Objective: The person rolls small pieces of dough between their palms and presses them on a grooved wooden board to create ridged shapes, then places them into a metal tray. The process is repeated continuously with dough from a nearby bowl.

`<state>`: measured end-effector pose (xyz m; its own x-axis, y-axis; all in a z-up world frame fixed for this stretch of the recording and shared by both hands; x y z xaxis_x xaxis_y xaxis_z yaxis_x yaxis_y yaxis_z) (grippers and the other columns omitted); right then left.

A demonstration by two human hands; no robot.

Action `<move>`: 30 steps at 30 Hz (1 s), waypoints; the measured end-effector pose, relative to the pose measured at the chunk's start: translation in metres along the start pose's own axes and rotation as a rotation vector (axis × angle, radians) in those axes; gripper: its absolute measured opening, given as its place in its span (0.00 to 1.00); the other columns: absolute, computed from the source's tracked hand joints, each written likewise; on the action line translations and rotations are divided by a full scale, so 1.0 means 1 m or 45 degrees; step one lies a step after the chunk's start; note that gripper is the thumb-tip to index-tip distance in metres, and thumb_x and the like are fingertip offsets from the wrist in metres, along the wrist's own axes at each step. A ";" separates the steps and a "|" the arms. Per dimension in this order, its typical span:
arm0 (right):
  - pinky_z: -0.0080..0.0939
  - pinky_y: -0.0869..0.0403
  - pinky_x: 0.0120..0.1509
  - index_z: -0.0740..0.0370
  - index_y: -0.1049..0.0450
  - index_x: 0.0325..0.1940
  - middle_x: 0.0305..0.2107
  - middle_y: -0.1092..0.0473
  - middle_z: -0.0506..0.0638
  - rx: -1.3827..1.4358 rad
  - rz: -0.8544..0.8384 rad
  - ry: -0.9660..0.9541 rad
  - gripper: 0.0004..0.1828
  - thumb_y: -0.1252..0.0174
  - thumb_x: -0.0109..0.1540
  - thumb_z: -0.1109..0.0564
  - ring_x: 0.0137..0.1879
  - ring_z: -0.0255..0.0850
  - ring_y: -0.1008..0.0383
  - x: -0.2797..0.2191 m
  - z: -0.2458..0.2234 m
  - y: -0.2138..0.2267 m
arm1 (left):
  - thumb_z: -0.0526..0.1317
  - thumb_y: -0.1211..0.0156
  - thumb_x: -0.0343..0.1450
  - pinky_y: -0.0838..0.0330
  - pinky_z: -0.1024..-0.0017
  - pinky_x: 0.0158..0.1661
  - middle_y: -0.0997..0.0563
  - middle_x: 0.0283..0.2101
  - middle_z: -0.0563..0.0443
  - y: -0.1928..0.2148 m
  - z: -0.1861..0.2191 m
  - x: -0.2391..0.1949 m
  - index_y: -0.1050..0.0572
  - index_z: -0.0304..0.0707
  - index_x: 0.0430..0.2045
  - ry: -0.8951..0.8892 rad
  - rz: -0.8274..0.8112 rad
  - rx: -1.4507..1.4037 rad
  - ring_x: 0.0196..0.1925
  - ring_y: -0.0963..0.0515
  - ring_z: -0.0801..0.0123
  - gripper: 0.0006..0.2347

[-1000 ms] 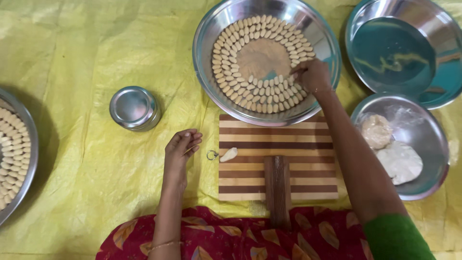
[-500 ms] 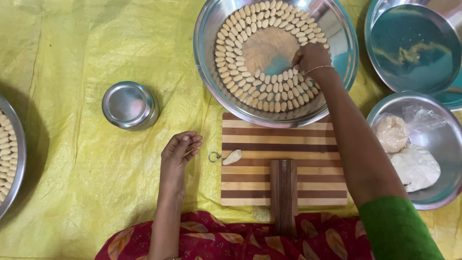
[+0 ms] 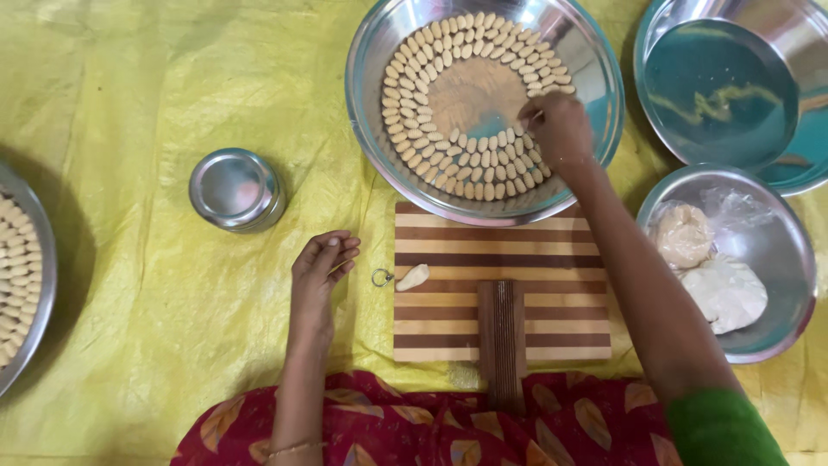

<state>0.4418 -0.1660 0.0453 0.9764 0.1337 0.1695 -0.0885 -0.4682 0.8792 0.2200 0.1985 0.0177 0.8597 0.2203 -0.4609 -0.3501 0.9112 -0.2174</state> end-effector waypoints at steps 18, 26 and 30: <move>0.37 0.19 0.48 0.59 0.20 0.47 0.38 0.20 0.52 0.636 -0.020 -0.047 0.14 0.35 0.57 0.64 0.42 0.40 0.17 -0.311 -0.134 -0.001 | 0.36 0.31 0.65 0.27 0.61 0.45 0.18 0.42 0.42 -0.070 -0.042 -0.054 0.20 0.37 0.39 -0.937 -0.330 1.341 0.42 0.21 0.54 0.11; 0.34 0.19 0.43 0.57 0.21 0.53 0.39 0.21 0.52 0.704 -0.062 -0.063 0.22 0.33 0.54 0.63 0.39 0.39 0.18 -0.329 -0.130 -0.002 | 0.37 0.33 0.68 0.27 0.69 0.35 0.14 0.32 0.46 -0.077 -0.078 -0.097 0.18 0.37 0.41 -0.442 -0.767 0.932 0.33 0.18 0.64 0.10; 0.31 0.17 0.36 0.58 0.17 0.43 0.34 0.19 0.51 0.602 0.017 -0.081 0.12 0.33 0.56 0.63 0.34 0.36 0.18 -0.334 -0.124 -0.005 | 0.38 0.38 0.70 0.25 0.71 0.38 0.17 0.33 0.46 -0.073 -0.095 -0.110 0.21 0.38 0.40 -0.145 -0.808 0.719 0.36 0.19 0.62 0.08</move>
<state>0.0919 -0.1000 0.0399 0.9872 0.0780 0.1390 -0.0164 -0.8178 0.5753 0.1155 0.0746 0.0022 0.8727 -0.3842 -0.3011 0.4220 0.9039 0.0697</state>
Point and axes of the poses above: each hand's wrist, its own x-axis towards the middle knuckle, its own y-axis out of the back of the hand, z = x × y, the point moved 4 cm from there along x, towards the middle knuckle
